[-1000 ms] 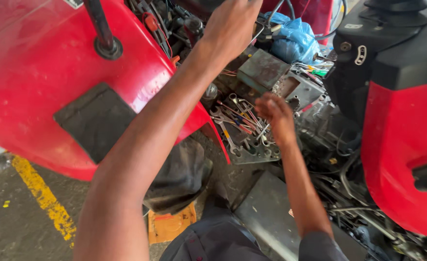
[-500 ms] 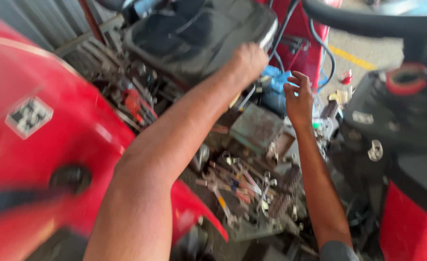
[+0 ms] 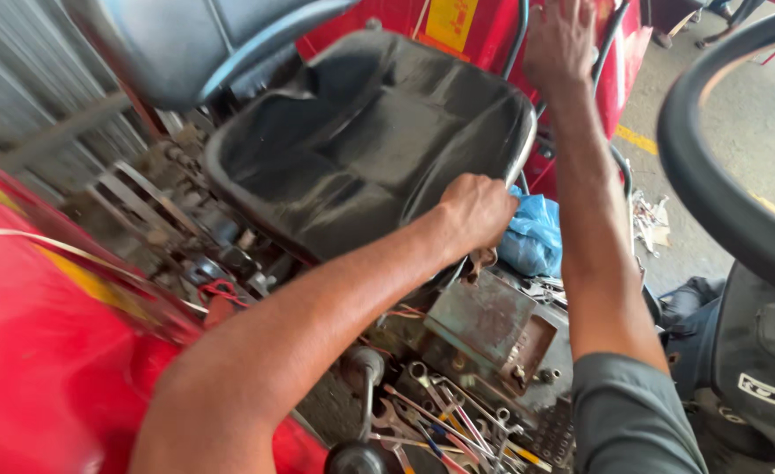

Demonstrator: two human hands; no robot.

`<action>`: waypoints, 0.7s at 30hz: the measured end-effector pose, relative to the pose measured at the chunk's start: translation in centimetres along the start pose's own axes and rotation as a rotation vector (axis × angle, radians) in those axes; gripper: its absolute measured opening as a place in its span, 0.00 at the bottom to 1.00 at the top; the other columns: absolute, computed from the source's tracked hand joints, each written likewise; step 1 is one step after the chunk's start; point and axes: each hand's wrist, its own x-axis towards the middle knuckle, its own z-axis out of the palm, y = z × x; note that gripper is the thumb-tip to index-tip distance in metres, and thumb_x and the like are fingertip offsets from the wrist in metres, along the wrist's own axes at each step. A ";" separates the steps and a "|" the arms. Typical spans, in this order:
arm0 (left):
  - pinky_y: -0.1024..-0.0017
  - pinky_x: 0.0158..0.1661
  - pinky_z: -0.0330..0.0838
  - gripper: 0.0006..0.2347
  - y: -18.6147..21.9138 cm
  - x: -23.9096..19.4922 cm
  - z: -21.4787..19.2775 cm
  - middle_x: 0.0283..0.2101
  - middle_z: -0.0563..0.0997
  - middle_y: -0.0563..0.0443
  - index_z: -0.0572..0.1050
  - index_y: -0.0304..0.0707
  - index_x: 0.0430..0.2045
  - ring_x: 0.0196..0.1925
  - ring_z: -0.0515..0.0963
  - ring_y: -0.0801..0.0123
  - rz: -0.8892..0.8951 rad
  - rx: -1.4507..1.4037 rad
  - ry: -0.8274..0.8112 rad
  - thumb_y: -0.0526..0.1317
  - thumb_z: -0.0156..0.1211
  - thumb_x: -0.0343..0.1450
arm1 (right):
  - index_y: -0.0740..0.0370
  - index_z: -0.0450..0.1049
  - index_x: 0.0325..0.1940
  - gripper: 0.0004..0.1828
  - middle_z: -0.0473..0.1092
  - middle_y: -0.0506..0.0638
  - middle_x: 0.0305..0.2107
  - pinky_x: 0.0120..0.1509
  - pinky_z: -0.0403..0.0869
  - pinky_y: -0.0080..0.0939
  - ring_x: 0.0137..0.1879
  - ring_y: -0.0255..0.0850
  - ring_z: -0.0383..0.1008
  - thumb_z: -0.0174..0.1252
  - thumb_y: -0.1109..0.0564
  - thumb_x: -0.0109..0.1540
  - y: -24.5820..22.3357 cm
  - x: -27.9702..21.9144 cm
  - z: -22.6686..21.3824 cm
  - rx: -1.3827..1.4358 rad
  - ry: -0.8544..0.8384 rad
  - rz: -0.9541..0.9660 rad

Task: The person works underneath a red tractor, using a wrench to tighten bolts on a metal linkage or axle assembly. They wipe the area with a cloth and adjust the position of the linkage while another person assists by holding a tire.

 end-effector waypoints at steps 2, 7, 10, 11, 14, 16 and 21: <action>0.59 0.40 0.81 0.06 -0.6 0.4 0.3 0.35 0.86 0.45 0.84 0.46 0.31 0.40 0.87 0.56 -0.020 -0.041 -0.006 0.40 0.64 0.64 | 0.61 0.77 0.56 0.17 0.69 0.63 0.56 0.59 0.67 0.66 0.63 0.63 0.67 0.58 0.56 0.63 3.8 -3.9 1.2 0.113 -0.202 0.112; 0.56 0.41 0.80 0.08 -0.8 -0.6 -0.8 0.34 0.85 0.42 0.84 0.44 0.33 0.39 0.86 0.52 0.013 -0.098 -0.026 0.40 0.63 0.63 | 0.57 0.77 0.58 0.18 0.68 0.65 0.57 0.62 0.67 0.72 0.64 0.65 0.68 0.58 0.54 0.64 4.2 -5.2 0.9 0.180 -0.472 0.303; 0.53 0.42 0.79 0.09 -0.6 -1.0 -1.5 0.33 0.85 0.39 0.83 0.43 0.33 0.38 0.86 0.49 0.025 -0.118 0.054 0.39 0.61 0.63 | 0.55 0.78 0.57 0.20 0.68 0.66 0.57 0.61 0.67 0.68 0.63 0.68 0.67 0.59 0.53 0.61 3.9 -5.4 -0.1 0.288 -0.212 0.261; 0.53 0.41 0.79 0.08 -0.9 -0.7 -1.1 0.34 0.85 0.39 0.83 0.43 0.32 0.38 0.86 0.49 0.024 -0.140 0.053 0.39 0.60 0.63 | 0.57 0.78 0.60 0.21 0.69 0.66 0.60 0.60 0.68 0.64 0.63 0.65 0.68 0.57 0.54 0.64 4.6 -7.1 0.5 0.421 -0.126 0.251; 0.52 0.41 0.79 0.09 -1.9 -0.4 -1.3 0.34 0.85 0.37 0.83 0.43 0.31 0.39 0.85 0.46 0.048 -0.229 0.058 0.39 0.60 0.61 | 0.62 0.75 0.60 0.20 0.74 0.61 0.56 0.62 0.73 0.52 0.59 0.52 0.75 0.54 0.52 0.68 7.4 -10.7 4.4 0.923 0.179 0.603; 0.51 0.41 0.78 0.09 -1.9 -0.7 -1.2 0.33 0.84 0.37 0.83 0.44 0.31 0.39 0.85 0.46 0.048 -0.290 0.075 0.40 0.60 0.61 | 0.69 0.74 0.55 0.21 0.73 0.58 0.47 0.57 0.72 0.50 0.51 0.47 0.73 0.54 0.47 0.70 8.6 -10.9 7.2 1.285 0.414 0.927; 0.50 0.43 0.78 0.08 -2.0 -1.0 -1.5 0.32 0.84 0.36 0.83 0.44 0.29 0.38 0.85 0.45 0.016 -0.322 0.105 0.41 0.61 0.62 | 0.61 0.77 0.52 0.20 0.77 0.49 0.41 0.50 0.73 0.41 0.46 0.38 0.78 0.56 0.43 0.69 3.2 -1.4 11.1 1.280 0.167 1.296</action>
